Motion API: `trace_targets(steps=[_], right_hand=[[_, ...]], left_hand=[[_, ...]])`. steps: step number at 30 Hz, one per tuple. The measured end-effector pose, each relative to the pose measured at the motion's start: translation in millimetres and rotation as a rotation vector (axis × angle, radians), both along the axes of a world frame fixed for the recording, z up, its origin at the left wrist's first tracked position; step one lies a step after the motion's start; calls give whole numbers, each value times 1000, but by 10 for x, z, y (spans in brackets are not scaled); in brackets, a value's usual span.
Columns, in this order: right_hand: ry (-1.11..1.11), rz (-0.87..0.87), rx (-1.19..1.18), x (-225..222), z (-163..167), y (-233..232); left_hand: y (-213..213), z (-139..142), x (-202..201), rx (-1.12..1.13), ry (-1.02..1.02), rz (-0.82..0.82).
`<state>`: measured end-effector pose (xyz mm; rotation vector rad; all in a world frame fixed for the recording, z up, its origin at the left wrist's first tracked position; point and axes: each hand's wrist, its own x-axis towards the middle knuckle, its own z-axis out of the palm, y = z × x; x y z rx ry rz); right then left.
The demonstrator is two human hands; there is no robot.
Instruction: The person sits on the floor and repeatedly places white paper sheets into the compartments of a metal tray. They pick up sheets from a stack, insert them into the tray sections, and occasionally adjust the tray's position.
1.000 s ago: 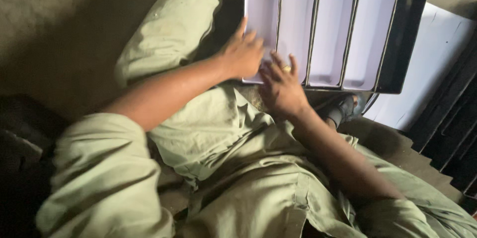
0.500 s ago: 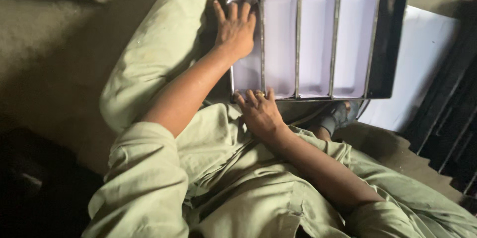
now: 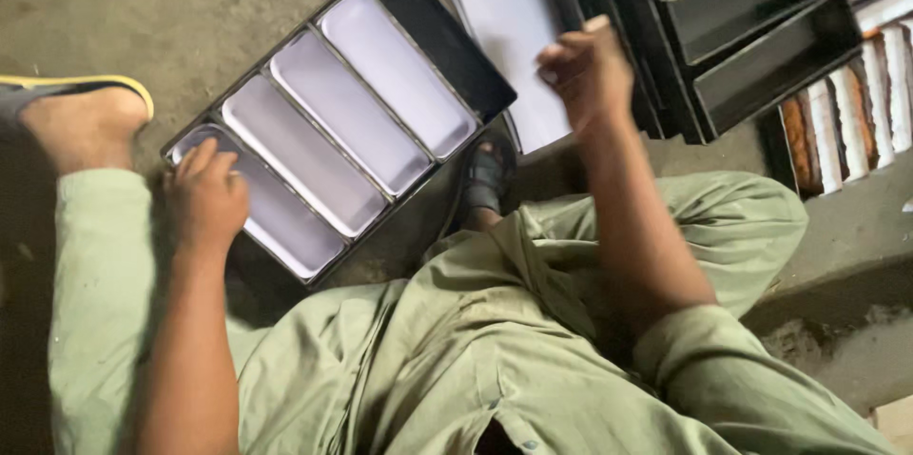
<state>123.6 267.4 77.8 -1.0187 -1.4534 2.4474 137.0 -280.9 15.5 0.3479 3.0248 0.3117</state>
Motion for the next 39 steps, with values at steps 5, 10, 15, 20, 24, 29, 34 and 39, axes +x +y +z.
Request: trace_targets(steps=[5, 10, 15, 20, 24, 29, 34, 39], right_hand=[[-161, -208, -227, -173, -120, 970], [-162, 125, -143, -216, -336, 1069], [-108, -411, -476, -204, -215, 716], [-128, -476, -330, 1, -116, 415], [-20, -581, -316, -29, -245, 433], [228, -527, -443, 0, -352, 427], [162, -276, -463, 398, -266, -21], [40, -162, -523, 814, -137, -797]], left_hand=[[-14, 51, 249, 260, 282, 320], [14, -109, 497, 326, -307, 840], [-182, -322, 503, 495, -120, 616], [-326, -450, 437, 420, -34, 599], [-382, -461, 406, 442, -20, 613], [-392, -445, 363, 448, 63, 522], [-426, -467, 253, 441, 113, 666], [-482, -465, 186, 546, 25, 770]])
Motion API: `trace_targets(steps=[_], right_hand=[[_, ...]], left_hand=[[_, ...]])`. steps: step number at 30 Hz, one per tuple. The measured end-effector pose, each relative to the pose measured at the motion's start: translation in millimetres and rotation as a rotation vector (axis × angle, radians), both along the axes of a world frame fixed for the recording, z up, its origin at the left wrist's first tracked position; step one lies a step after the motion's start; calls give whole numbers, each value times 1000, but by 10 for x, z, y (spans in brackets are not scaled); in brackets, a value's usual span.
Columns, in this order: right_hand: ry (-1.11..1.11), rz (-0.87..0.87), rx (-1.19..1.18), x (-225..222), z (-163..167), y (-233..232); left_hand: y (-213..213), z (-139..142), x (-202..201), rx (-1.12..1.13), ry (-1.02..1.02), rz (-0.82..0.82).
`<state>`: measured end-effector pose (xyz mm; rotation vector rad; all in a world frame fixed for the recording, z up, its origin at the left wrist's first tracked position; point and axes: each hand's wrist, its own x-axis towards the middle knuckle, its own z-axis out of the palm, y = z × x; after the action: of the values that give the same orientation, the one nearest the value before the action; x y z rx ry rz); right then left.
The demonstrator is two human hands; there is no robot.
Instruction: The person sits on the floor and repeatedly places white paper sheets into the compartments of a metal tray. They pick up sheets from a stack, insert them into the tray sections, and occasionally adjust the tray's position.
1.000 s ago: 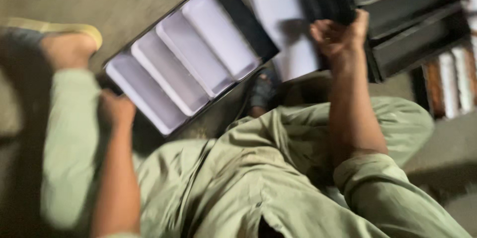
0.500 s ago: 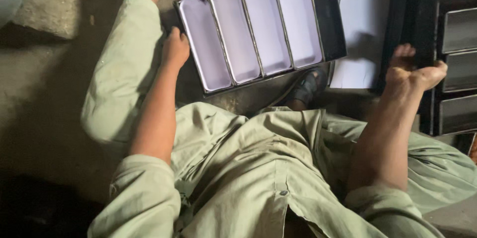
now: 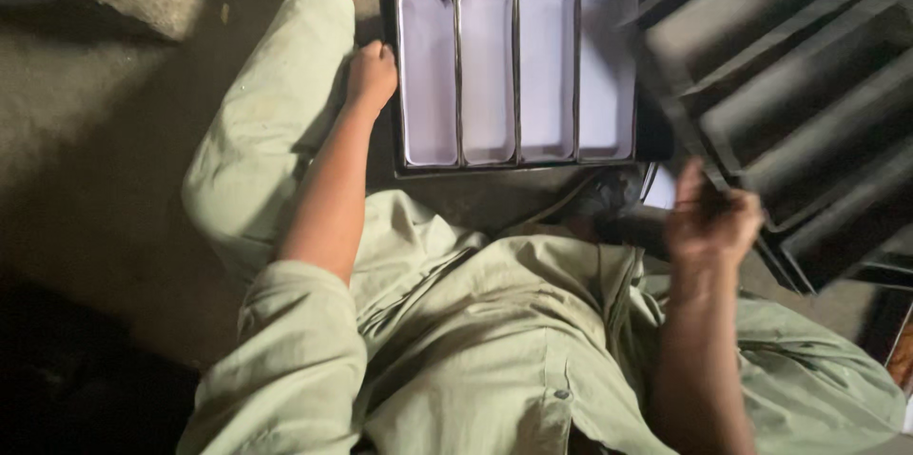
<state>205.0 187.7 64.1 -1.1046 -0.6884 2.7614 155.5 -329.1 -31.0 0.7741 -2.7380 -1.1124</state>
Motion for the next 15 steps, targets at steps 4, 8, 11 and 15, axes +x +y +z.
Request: trace_targets(steps=[4, 8, 11, 15], right_hand=[[-28, 224, -1, 113, -14, -440], [-170, 506, 75, 192, -138, -786], [-228, 644, 87, 306, -316, -1109], [-91, 858, -202, 461, -418, -1387]], left_hand=[[6, 68, 43, 267, 8, 15], [-6, 168, 29, 559, 143, -57], [-33, 151, 36, 571, 55, 10], [-89, 38, 93, 396, 48, 79]])
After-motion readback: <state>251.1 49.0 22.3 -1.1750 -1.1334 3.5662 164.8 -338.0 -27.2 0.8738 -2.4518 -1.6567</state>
